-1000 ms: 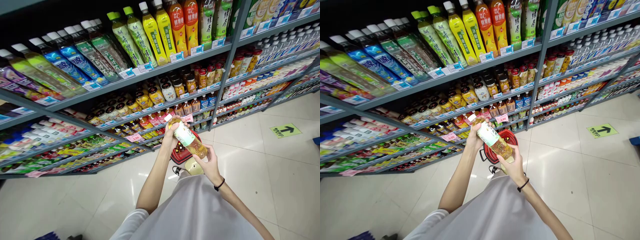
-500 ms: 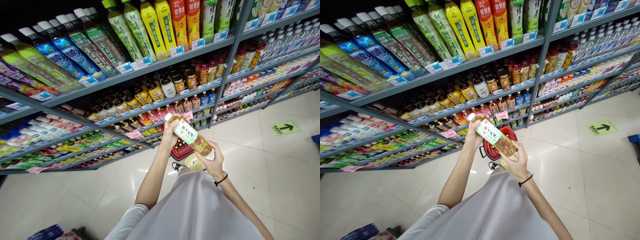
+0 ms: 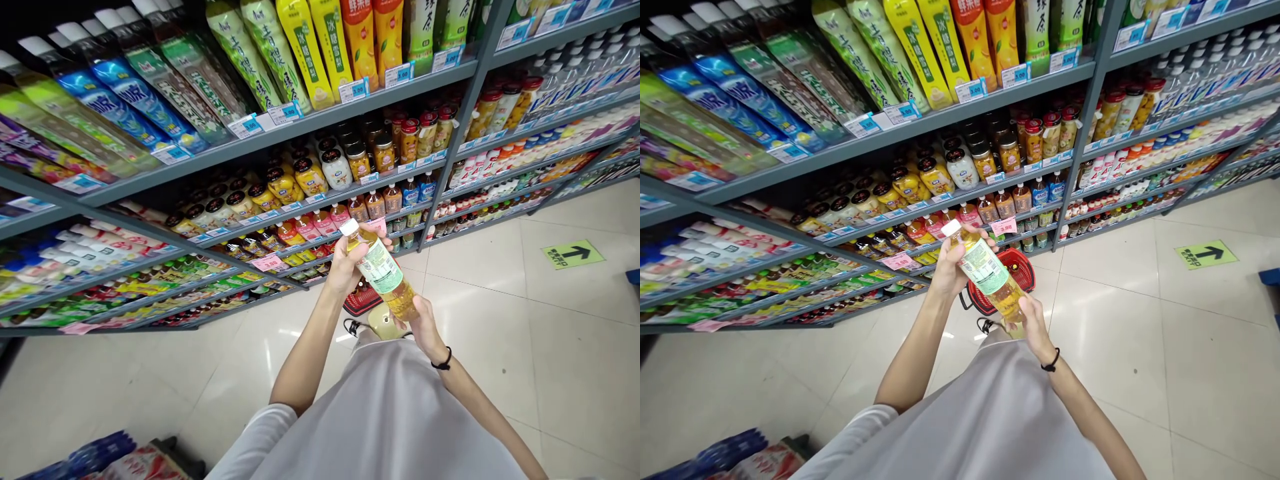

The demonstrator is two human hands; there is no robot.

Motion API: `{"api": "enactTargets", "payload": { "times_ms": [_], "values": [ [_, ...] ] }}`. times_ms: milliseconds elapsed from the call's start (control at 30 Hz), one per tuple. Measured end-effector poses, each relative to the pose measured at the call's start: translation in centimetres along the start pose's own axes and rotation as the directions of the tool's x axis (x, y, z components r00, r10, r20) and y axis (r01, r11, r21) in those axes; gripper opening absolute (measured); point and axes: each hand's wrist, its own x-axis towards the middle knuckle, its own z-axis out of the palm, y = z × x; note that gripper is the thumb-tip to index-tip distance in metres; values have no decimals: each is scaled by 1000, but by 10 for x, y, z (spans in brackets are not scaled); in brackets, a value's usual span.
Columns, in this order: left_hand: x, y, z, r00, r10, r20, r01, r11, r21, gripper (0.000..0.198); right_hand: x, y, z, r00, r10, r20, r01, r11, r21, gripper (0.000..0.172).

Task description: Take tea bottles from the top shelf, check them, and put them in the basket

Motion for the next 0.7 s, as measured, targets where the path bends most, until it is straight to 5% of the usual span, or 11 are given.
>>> {"api": "enactTargets", "payload": {
  "times_ms": [200,333,533,700],
  "values": [
    [4,-11,-32,999,-48,-13,49,926,374,56,12,8,-21,933,359,4,-354,918,176,71],
    [3,-25,-77,952,-243,-188,307,717,626,50,33,47,-62,834,550,-46,-550,835,13,69],
    [-11,-99,-138,830,-476,-291,550,617,562,32,63,133,-131,715,679,-166,-699,702,-136,73],
    [-10,-170,-179,717,-535,-446,697,549,462,24,77,191,-157,720,580,-382,-693,625,-359,65]
  ]
}}
